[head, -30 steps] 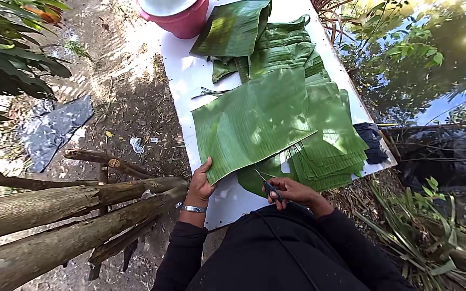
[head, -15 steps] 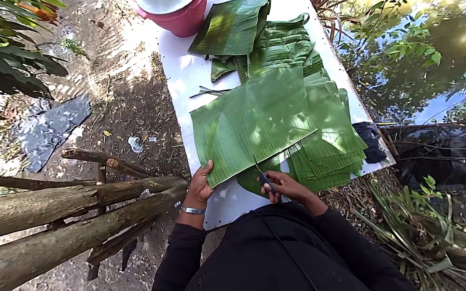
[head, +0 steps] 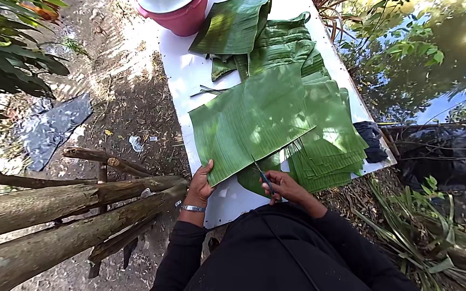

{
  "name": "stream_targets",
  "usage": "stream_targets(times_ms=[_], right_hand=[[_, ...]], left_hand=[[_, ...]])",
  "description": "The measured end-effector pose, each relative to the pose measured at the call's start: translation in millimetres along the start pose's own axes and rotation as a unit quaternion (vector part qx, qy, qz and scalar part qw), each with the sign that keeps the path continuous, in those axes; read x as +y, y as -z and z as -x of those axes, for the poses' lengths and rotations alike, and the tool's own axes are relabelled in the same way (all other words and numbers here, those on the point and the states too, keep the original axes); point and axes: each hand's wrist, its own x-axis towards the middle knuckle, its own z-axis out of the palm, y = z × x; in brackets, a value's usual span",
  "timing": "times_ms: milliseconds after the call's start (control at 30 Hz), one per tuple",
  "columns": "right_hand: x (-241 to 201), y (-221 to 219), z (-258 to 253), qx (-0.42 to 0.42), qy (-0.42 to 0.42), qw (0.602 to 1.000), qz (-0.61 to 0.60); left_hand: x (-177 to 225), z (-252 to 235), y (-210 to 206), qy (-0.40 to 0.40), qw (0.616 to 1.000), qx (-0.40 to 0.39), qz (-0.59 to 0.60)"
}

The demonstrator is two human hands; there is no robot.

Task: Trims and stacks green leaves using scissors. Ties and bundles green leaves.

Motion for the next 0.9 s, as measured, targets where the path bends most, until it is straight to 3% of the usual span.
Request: stream_targets(times_ms=[633, 900], right_hand=[[2, 2, -11, -0.012, 0.003, 1.0, -0.018], [0, -5, -9, 0.028, 0.026, 0.999, 0.025]], left_hand=[[-2, -4, 5, -0.001, 0.999, -0.03, -0.014], [0, -6, 7, -0.006, 1.0, -0.022, -0.009]])
